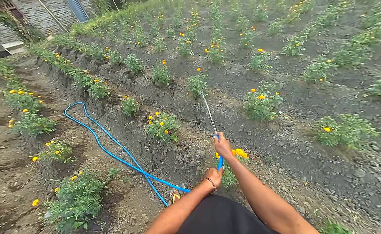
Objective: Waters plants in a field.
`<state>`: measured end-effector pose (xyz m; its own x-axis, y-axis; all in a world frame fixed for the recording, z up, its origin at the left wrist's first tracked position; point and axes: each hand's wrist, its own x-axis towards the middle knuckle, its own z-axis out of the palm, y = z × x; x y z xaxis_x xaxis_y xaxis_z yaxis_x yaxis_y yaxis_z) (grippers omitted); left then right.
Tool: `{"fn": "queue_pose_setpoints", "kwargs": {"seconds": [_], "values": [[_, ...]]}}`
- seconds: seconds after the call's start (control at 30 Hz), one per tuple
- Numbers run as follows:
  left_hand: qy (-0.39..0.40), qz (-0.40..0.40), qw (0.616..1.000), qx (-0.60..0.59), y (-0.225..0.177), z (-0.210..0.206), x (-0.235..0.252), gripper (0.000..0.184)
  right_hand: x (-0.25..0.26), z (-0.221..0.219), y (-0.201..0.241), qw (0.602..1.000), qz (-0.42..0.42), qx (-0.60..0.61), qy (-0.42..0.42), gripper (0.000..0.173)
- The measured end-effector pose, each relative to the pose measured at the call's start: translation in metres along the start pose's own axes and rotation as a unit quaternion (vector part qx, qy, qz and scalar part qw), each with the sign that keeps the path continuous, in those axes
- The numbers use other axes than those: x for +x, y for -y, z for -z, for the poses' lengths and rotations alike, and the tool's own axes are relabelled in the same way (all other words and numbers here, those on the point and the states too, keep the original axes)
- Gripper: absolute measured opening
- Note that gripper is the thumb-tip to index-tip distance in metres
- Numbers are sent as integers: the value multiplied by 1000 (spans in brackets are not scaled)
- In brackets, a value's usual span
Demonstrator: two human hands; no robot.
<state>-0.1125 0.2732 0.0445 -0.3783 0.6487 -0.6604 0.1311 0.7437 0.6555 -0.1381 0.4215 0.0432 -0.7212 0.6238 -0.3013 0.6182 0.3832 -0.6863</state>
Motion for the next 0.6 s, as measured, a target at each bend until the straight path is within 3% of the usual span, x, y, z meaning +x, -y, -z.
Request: {"fn": "queue_pose_setpoints", "kwargs": {"seconds": [0.27,0.6], "values": [[18,12,1000,-8,10,6,2,69,3,-12,2,1000,-7,-15,17,37],[63,-5,998,-5,17,49,8,72,25,-26,28,999,-24,-19,17,37]]}}
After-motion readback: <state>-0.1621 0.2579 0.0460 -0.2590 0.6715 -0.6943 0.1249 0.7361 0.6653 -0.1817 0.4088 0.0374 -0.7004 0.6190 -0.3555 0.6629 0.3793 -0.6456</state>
